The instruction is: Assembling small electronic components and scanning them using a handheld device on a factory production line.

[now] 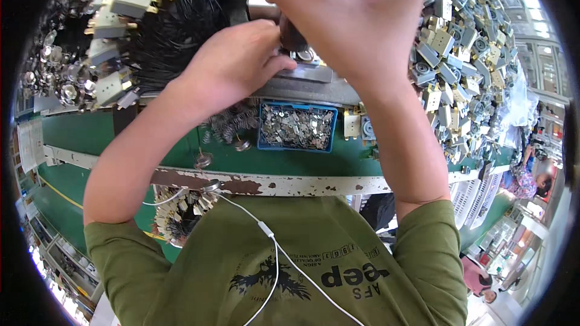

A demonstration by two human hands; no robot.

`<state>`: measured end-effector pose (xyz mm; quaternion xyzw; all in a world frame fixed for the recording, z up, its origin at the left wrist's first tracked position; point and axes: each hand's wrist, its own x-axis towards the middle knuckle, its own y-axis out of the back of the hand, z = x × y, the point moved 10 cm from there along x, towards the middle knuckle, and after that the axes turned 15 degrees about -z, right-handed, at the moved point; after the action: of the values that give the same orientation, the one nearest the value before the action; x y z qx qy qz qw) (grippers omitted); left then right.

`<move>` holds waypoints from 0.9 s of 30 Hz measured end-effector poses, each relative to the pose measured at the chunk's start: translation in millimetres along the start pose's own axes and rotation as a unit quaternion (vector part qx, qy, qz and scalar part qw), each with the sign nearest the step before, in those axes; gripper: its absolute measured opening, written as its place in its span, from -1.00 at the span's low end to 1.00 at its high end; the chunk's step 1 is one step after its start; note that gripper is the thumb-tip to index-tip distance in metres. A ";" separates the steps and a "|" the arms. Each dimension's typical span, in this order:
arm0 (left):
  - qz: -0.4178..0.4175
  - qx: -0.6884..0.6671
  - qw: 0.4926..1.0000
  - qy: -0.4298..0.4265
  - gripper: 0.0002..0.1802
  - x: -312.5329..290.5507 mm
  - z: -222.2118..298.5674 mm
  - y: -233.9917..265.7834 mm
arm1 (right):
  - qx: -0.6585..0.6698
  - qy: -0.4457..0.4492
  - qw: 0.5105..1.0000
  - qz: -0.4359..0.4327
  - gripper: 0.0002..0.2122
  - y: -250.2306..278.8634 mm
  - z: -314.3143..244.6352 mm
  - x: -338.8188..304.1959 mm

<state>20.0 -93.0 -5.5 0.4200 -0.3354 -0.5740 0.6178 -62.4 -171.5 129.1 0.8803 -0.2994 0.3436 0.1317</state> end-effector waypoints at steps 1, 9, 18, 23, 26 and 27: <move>-0.027 -0.001 0.999 0.020 -0.68 -0.4 -7.8 -1.9 | 0.006 0.013 1.000 0.004 -0.75 -3.6 -2.6 4.7; 0.020 0.092 0.986 -0.135 -0.59 -7.1 50.2 20.9 | -0.037 0.002 0.994 -0.101 -0.82 45.0 -23.9 42.7; 0.039 0.142 0.980 -0.133 -0.63 -19.2 58.8 27.6 | -0.187 -0.049 0.980 -0.038 -0.47 74.3 4.1 44.0; 0.210 0.250 0.944 0.050 -0.76 -46.8 29.3 162.0 | -0.029 0.087 0.996 -0.015 -0.53 102.4 -42.9 0.4; 0.175 0.315 0.926 0.112 -0.78 -61.3 -57.1 176.9 | 0.092 0.105 0.983 -0.123 -0.60 135.9 -64.4 -28.5; 0.144 0.256 0.946 0.136 -0.76 -56.5 -74.2 178.7 | 0.096 0.094 0.983 -0.128 -0.61 133.8 -66.3 -30.9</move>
<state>156.4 -29.2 128.5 0.5848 -0.4408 -0.3114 0.6055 -198.0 -234.2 159.8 0.8838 -0.1363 0.4321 0.1170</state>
